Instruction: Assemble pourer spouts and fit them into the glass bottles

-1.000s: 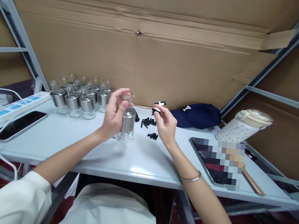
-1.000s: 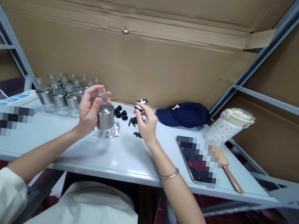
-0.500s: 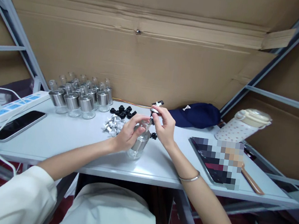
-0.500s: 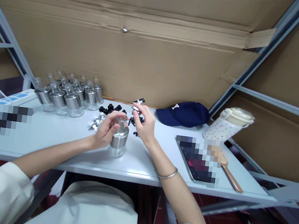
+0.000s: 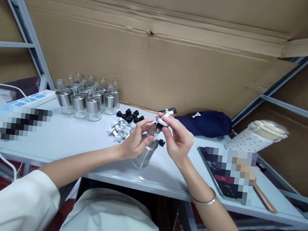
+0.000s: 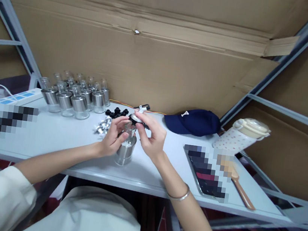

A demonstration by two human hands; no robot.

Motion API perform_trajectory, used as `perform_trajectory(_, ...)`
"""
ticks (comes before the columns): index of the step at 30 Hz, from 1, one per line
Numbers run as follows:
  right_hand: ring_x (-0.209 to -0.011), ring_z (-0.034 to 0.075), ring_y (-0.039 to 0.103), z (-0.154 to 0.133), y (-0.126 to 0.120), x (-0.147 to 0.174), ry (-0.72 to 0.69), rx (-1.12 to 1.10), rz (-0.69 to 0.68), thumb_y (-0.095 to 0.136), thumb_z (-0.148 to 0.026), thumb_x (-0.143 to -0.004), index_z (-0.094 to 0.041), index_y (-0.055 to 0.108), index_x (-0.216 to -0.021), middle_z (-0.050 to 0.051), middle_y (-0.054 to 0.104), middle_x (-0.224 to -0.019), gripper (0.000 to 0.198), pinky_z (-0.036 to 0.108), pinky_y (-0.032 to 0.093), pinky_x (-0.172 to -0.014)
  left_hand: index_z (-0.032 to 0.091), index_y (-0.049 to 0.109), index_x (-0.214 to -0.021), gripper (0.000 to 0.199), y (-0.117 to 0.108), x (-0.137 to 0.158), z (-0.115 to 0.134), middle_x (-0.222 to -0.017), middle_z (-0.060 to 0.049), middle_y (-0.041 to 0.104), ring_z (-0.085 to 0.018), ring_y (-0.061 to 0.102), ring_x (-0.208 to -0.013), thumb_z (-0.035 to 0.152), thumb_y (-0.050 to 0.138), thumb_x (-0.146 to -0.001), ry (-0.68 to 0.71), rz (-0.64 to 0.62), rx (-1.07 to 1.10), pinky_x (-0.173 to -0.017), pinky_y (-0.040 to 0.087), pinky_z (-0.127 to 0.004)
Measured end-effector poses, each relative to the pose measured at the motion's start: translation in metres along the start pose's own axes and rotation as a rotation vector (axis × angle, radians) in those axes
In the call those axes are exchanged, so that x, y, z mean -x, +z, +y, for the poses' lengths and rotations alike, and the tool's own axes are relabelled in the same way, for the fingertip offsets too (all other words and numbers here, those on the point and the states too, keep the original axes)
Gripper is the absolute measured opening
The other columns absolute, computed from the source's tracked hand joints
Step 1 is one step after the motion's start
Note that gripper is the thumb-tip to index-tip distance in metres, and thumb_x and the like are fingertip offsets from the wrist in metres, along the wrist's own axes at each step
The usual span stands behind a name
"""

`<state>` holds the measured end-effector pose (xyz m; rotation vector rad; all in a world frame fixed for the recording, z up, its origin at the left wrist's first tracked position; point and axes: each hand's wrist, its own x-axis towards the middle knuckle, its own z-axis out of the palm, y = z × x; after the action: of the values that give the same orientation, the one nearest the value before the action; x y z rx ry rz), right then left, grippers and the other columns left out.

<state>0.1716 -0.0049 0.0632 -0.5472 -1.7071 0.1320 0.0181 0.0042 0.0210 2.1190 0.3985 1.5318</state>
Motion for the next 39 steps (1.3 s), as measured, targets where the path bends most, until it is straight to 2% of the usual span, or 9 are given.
perform_trajectory(2,-0.104,0.024,0.064,-0.005,0.0,-0.001,-0.012,-0.01,-0.028,0.053,-0.024,-0.089,-0.028,0.063,-0.114,0.006,0.068,-0.114,0.028,0.042,0.052,-0.091,0.027,0.019,-0.136,0.045,0.0,-0.001,0.0,-0.121,-0.012,0.052,-0.019,0.059,-0.101,0.036,0.038,-0.095,0.019,-0.006,-0.004,-0.085,0.05,-0.036)
perform_trajectory(5,-0.103,0.024,0.064,-0.008,0.0,-0.001,-0.006,0.054,-0.081,0.052,-0.027,-0.089,-0.028,0.066,-0.11,0.005,0.069,-0.11,0.025,0.04,0.053,-0.09,0.028,0.012,-0.14,0.051,-0.001,-0.003,0.001,-0.14,-0.016,0.038,-0.022,0.054,-0.113,0.034,0.037,-0.096,0.054,-0.014,-0.051,-0.089,0.049,-0.038)
perform_trajectory(8,-0.103,0.023,0.065,-0.006,-0.001,0.001,-0.026,0.105,-0.106,0.049,-0.026,-0.09,-0.027,0.065,-0.111,0.005,0.07,-0.109,0.026,0.04,0.053,-0.09,0.03,0.01,-0.141,0.054,-0.003,-0.004,0.002,-0.146,-0.015,0.031,-0.024,0.048,-0.122,0.033,0.039,-0.095,0.083,-0.036,-0.076,-0.09,0.05,-0.038)
perform_trajectory(11,-0.103,0.024,0.064,-0.005,-0.004,0.005,-0.094,0.144,-0.128,0.052,-0.026,-0.088,-0.027,0.062,-0.117,0.006,0.069,-0.11,0.031,0.039,0.053,-0.09,0.029,0.017,-0.139,0.056,-0.004,-0.005,0.002,-0.144,-0.015,0.034,-0.025,0.048,-0.123,0.032,0.048,-0.092,0.106,-0.038,-0.054,-0.088,0.051,-0.036)
perform_trajectory(14,-0.102,0.024,0.064,-0.007,-0.007,0.006,-0.159,0.187,-0.169,0.061,-0.025,-0.082,-0.028,0.058,-0.121,0.007,0.066,-0.114,0.039,0.039,0.054,-0.088,0.029,0.022,-0.135,0.053,-0.003,-0.005,0.001,-0.14,-0.016,0.038,-0.021,0.06,-0.106,0.027,0.051,-0.09,0.092,-0.046,0.02,-0.083,0.054,-0.034)
perform_trajectory(18,-0.106,0.023,0.062,-0.01,-0.011,0.003,-0.112,0.128,-0.226,0.061,-0.022,-0.084,-0.027,0.057,-0.122,0.008,0.065,-0.115,0.039,0.039,0.053,-0.089,0.029,0.024,-0.132,0.052,-0.004,-0.007,0.001,-0.132,-0.014,0.046,-0.015,0.065,-0.089,0.024,0.053,-0.089,0.064,-0.076,0.102,-0.078,0.055,-0.031)
perform_trajectory(23,-0.1,0.021,0.063,-0.014,-0.014,-0.002,-0.065,0.072,-0.27,0.059,-0.021,-0.086,-0.025,0.061,-0.115,0.009,0.066,-0.109,0.03,0.037,0.054,-0.085,0.028,0.028,-0.127,0.048,-0.003,-0.008,-0.002,-0.112,-0.007,0.06,-0.013,0.065,-0.088,0.018,0.055,-0.088,0.106,-0.08,0.182,-0.076,0.055,-0.027)
perform_trajectory(29,-0.091,0.018,0.065,-0.016,-0.014,-0.002,-0.114,0.143,-0.285,0.055,-0.02,-0.088,-0.024,0.066,-0.105,0.007,0.067,-0.1,0.021,0.032,0.055,-0.079,0.03,0.035,-0.117,0.038,-0.001,-0.006,-0.008,-0.125,-0.005,0.052,-0.012,0.063,-0.098,0.016,0.055,-0.088,0.147,-0.042,0.207,-0.078,0.054,-0.025)
perform_trajectory(39,-0.085,0.017,0.067,-0.008,-0.016,0.003,-0.164,0.199,-0.247,0.053,-0.024,-0.09,-0.025,0.068,-0.104,0.006,0.069,-0.097,0.021,0.03,0.056,-0.075,0.03,0.035,-0.116,0.034,-0.004,-0.004,-0.009,-0.123,-0.004,0.056,-0.016,0.062,-0.105,0.019,0.053,-0.09,0.137,-0.078,0.181,-0.086,0.054,-0.03)
